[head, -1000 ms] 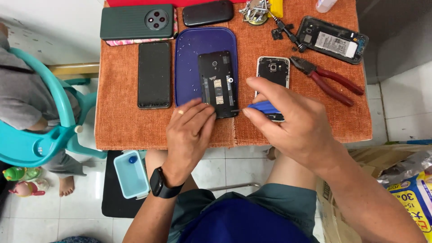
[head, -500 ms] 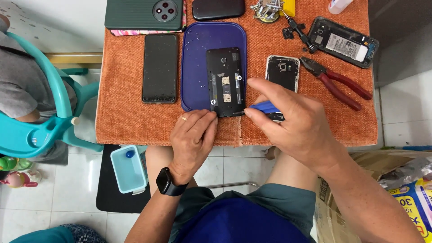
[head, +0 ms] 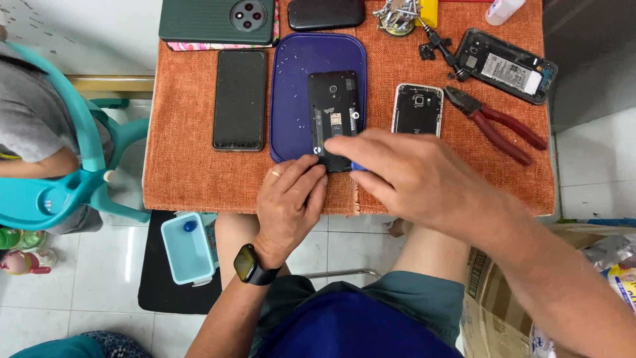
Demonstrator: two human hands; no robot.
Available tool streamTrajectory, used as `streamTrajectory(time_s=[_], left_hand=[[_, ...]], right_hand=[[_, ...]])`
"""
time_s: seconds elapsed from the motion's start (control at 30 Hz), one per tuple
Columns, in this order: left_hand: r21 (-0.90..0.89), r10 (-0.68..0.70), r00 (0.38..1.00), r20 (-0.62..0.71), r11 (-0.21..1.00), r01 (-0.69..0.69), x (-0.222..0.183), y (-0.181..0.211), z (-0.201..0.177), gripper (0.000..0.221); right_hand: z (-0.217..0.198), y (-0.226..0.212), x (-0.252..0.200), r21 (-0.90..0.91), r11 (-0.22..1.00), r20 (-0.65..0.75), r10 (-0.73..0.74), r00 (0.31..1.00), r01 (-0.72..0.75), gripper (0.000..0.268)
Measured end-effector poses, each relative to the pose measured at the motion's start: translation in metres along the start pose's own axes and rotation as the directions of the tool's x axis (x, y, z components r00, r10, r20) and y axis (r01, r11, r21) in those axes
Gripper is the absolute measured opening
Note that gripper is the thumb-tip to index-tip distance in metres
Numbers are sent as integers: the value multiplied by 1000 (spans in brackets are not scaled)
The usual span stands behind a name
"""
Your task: Disassembling a mobile phone by removing internal screws with a precision screwdriver and prying the casing apart.
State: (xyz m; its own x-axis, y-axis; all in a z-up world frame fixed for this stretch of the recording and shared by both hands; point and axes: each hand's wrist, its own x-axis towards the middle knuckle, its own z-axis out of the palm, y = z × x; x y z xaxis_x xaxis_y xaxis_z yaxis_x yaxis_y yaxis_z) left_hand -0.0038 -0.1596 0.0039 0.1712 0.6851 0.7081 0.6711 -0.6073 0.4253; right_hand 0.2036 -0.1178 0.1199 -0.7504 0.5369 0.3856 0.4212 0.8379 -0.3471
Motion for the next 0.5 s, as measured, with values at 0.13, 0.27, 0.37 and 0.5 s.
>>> streamTrajectory(time_s=[0.13, 0.27, 0.37, 0.5], left_hand=[[98, 38, 998, 52, 994, -43, -2, -2, 1, 13], [116, 58, 997, 60, 991, -65, -4, -3, 2, 14], [124, 68, 996, 64, 989, -75, -6, -5, 3, 17], [150, 80, 994, 72, 985, -90, -5, -4, 3, 17]], right_hand=[[4, 11, 11, -73, 997, 24, -17, 1000, 18, 40], [-1, 4, 22, -363, 932, -40, -12, 999, -3, 38], [-6, -2, 26, -253, 968, 48, 15, 999, -2, 41], [4, 3, 19, -501, 864, -57, -84, 995, 45, 23]])
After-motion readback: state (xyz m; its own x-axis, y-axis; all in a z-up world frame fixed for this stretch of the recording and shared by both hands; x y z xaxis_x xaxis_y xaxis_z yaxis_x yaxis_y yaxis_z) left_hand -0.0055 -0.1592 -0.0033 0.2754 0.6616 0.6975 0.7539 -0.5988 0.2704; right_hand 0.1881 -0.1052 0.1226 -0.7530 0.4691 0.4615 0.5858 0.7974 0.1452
